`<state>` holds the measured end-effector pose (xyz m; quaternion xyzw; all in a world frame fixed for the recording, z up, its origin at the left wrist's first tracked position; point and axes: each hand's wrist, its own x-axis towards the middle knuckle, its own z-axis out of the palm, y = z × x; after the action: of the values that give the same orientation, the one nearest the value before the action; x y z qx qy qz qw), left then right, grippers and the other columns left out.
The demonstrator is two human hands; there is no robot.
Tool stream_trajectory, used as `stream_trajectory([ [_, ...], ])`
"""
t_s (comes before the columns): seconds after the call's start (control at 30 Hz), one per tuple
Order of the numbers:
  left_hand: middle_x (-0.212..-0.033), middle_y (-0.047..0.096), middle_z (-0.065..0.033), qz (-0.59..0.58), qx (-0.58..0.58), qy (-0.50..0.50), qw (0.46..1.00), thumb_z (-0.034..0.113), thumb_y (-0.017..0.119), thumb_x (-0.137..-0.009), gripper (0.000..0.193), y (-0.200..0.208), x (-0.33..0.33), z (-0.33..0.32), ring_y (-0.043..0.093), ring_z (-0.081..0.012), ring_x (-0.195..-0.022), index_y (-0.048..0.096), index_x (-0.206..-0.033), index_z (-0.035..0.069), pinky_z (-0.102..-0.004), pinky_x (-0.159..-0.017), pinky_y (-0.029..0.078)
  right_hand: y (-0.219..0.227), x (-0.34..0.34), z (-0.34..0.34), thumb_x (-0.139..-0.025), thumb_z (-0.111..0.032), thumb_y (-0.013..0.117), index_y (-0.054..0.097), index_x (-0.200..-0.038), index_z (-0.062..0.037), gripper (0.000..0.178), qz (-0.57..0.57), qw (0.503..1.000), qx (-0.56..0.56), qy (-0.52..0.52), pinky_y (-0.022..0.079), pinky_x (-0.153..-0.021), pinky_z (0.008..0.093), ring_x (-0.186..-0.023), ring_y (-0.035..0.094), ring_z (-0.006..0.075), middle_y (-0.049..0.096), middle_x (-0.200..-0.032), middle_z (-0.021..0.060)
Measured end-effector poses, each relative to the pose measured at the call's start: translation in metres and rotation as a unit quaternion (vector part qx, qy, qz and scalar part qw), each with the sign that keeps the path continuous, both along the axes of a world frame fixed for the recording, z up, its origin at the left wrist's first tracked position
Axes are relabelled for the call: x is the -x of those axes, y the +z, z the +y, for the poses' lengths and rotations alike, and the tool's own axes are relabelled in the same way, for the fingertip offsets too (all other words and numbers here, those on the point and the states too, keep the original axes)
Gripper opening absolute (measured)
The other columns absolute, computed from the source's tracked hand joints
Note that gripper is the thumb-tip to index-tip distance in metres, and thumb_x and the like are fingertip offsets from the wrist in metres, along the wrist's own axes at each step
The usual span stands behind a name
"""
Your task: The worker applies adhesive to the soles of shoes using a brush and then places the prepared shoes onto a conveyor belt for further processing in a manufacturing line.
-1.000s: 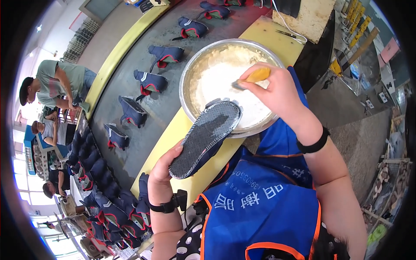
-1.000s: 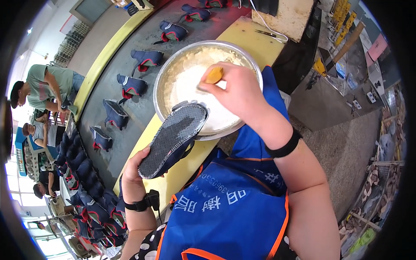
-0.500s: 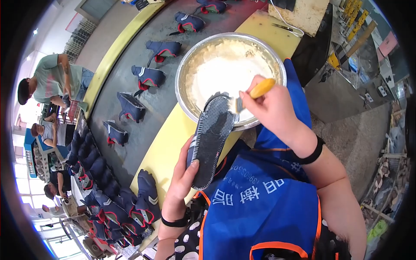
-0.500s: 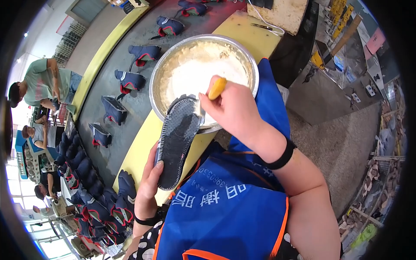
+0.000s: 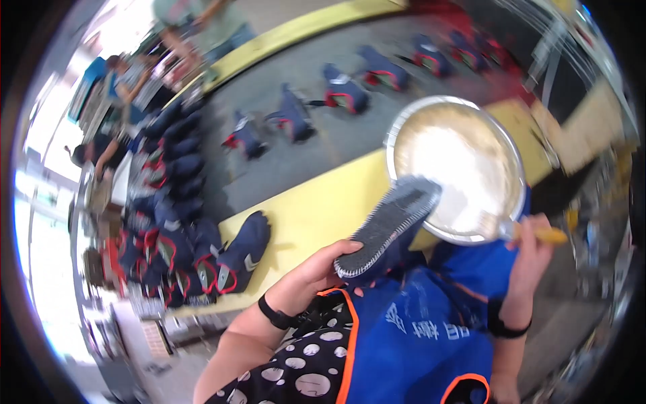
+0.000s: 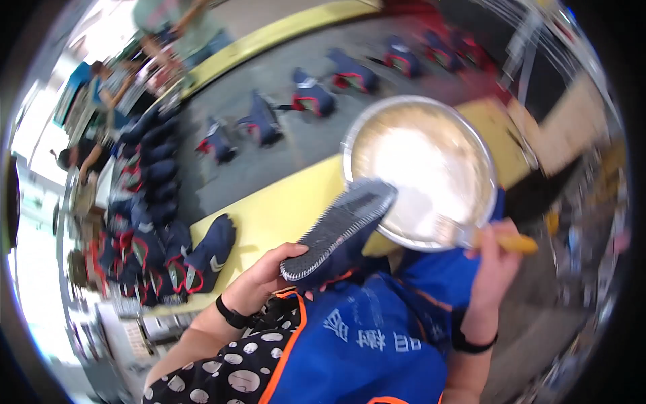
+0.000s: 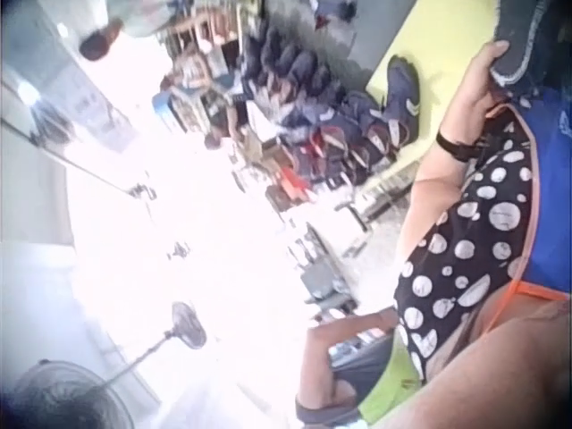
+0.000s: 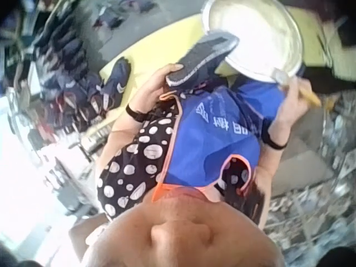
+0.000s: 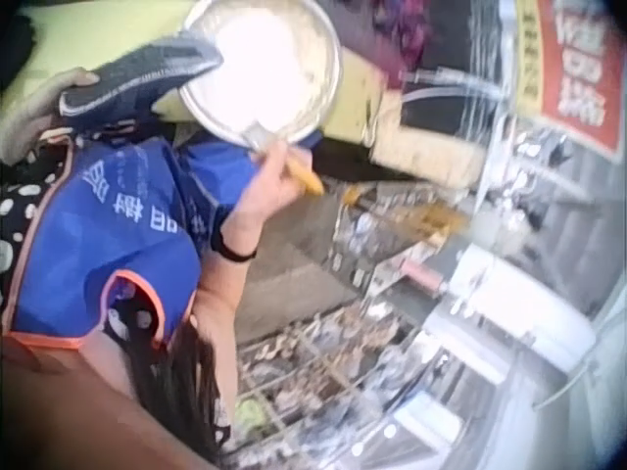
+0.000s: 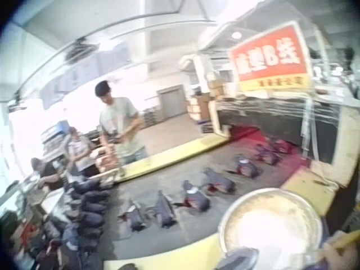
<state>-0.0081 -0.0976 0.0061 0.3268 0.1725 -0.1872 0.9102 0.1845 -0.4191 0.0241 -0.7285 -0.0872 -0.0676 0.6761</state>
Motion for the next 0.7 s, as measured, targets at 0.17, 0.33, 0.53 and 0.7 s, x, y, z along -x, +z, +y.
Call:
stream_trajectory([
  [0.17, -0.114, 0.069, -0.0287, -0.044, -0.002, 0.11, 0.993, 0.044, 0.053, -0.099, 0.067, 0.015, 0.026, 0.066, 0.074, -0.0383, -0.089, 0.049, -0.143, -0.006, -0.0446, -0.059, 0.062, -0.031, -0.049, -0.057, -0.102, -0.018, 0.065, 0.059, -0.093, -0.0107, 0.013, 0.035, 0.995, -0.06, -0.073, 0.041, -0.056, 0.0211, -0.065, 0.049, 0.0041, 0.053, -0.081, -0.003],
  [0.33, -0.109, 0.073, -0.0127, 0.044, -0.15, 0.355, 0.921, 0.032, 0.063, -0.097, 0.036, 0.025, 0.033, 0.198, 0.072, -0.0313, -0.085, 0.064, -0.123, 0.007, -0.0498, -0.064, 0.058, -0.074, -0.072, -0.091, -0.103, -0.017, 0.065, 0.057, -0.093, -0.0112, 0.014, 0.078, 0.988, -0.116, -0.068, 0.039, -0.057, 0.0214, -0.066, 0.05, 0.0038, 0.056, -0.082, -0.0036],
  [0.53, -0.105, 0.072, -0.0022, 0.192, -0.201, 0.424, 0.862, 0.03, 0.073, -0.09, 0.039, -0.004, 0.011, 0.387, 0.068, -0.0243, -0.09, 0.062, -0.125, 0.021, -0.0555, -0.069, 0.051, -0.092, -0.073, -0.083, -0.103, -0.018, 0.064, 0.056, -0.091, -0.013, 0.015, 0.13, 0.981, -0.106, -0.097, 0.038, -0.055, 0.0211, -0.063, 0.05, 0.0036, 0.057, -0.079, -0.0046],
  [0.7, -0.135, 0.06, -0.0182, 0.184, -0.478, 0.49, 0.705, 0.035, 0.078, -0.083, 0.104, -0.083, 0.0, 0.448, 0.064, -0.037, -0.115, 0.016, -0.167, 0.027, -0.0555, -0.097, 0.051, -0.083, -0.077, -0.081, -0.103, -0.02, 0.065, 0.057, -0.095, -0.0122, 0.014, 0.102, 0.985, -0.077, -0.113, 0.037, -0.054, 0.0208, -0.061, 0.049, 0.0041, 0.057, -0.077, -0.0039],
])
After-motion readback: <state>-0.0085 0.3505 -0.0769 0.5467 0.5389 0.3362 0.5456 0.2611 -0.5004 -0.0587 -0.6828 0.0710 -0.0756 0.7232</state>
